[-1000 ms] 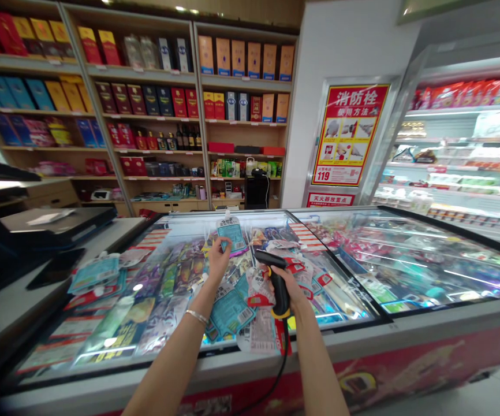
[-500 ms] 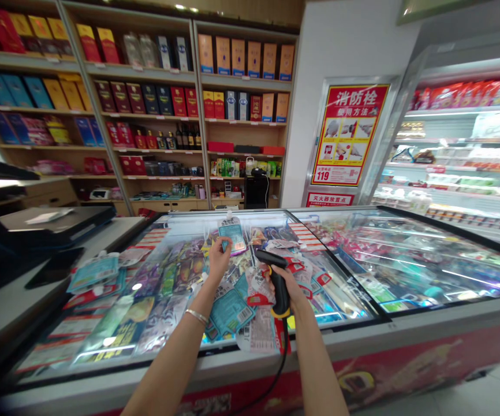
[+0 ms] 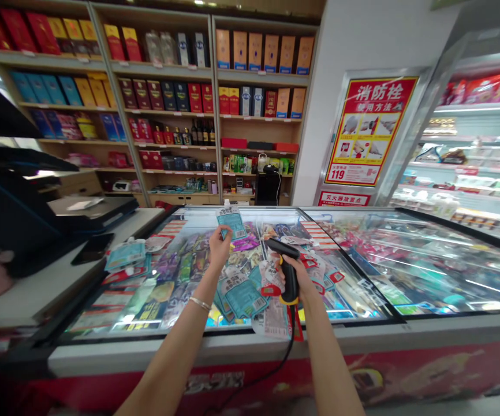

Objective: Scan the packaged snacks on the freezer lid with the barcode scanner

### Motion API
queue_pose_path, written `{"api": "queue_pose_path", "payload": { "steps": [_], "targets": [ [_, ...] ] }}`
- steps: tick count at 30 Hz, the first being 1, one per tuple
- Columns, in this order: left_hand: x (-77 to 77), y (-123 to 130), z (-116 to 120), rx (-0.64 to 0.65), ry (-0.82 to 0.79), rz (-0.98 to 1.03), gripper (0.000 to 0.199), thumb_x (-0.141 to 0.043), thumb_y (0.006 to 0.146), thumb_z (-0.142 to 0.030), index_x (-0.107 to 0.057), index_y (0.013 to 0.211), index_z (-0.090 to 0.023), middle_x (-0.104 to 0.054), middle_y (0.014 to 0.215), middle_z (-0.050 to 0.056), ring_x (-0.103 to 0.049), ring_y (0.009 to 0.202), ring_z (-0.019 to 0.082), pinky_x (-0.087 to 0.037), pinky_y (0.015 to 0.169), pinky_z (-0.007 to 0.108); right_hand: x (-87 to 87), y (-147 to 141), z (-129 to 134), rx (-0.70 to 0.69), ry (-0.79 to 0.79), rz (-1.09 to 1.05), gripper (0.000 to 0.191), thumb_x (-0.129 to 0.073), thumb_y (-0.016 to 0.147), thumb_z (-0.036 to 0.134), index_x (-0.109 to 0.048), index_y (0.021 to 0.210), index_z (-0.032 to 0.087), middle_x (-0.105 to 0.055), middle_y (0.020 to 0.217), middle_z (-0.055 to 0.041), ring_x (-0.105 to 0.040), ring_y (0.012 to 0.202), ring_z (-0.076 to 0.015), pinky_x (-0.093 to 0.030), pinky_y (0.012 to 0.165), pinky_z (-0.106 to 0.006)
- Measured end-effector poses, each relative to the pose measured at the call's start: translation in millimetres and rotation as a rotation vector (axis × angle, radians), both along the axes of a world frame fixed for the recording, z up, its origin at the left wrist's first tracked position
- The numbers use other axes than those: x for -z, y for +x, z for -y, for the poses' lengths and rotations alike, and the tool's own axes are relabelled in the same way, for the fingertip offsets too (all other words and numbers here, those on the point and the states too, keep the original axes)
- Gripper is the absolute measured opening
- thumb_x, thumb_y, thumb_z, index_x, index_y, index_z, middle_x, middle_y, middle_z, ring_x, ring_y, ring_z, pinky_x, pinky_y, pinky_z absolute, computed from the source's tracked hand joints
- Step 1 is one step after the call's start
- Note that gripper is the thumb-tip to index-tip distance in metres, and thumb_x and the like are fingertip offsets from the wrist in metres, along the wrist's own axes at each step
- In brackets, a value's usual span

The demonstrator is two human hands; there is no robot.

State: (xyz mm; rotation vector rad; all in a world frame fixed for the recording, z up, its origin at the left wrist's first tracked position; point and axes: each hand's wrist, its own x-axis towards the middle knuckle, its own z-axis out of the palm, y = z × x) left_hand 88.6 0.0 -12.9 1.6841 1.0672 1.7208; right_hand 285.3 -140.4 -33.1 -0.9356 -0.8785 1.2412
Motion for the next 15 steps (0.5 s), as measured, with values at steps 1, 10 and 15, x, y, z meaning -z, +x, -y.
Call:
{"api": "queue_pose_path", "payload": {
  "steps": [1,10,15],
  "targets": [
    [-3.1,-14.6,-2.5,-0.029,-0.006,0.011,0.013,-0.049,0.076,-0.027,-0.060,0.079,-0.020,-0.042,0.056,-0.005,-0.033,0.051,0.009,-0.029,0.052,0.022,-6.0,-7.8,-0.9,-0.010,0.018,-0.004,0.025,-0.063,0.073,0.041,-0.061,0.076,0.017,-0.051,0.045,0.0014,-0.040,0.036,-0.0101,-0.031,0.034,-0.023],
    [7.3,-233.0,-36.7,-0.406,-0.046,-0.029,0.022,-0.053,0.068,-0.030,-0.061,0.086,-0.018,-0.050,0.064,-0.004,-0.040,0.055,0.011,-0.035,0.055,0.022,-22.3,-132.1,-29.0,-0.276,0.091,-0.042,0.024,-0.064,0.072,0.038,-0.063,0.083,0.017,-0.058,0.056,0.0000,-0.041,0.037,-0.0085,-0.032,0.034,-0.022],
    [15.7,-311.4,-38.1,-0.523,-0.122,-0.180,0.028,-0.056,0.067,-0.026,-0.060,0.095,-0.020,-0.057,0.074,-0.002,-0.051,0.067,0.014,-0.042,0.067,0.025,-10.6,-194.0,-55.8,-0.375,0.032,-0.070,0.021,-0.063,0.073,0.037,-0.063,0.076,0.016,-0.056,0.051,0.0000,-0.042,0.037,-0.0086,-0.034,0.034,-0.021]
  ]
}}
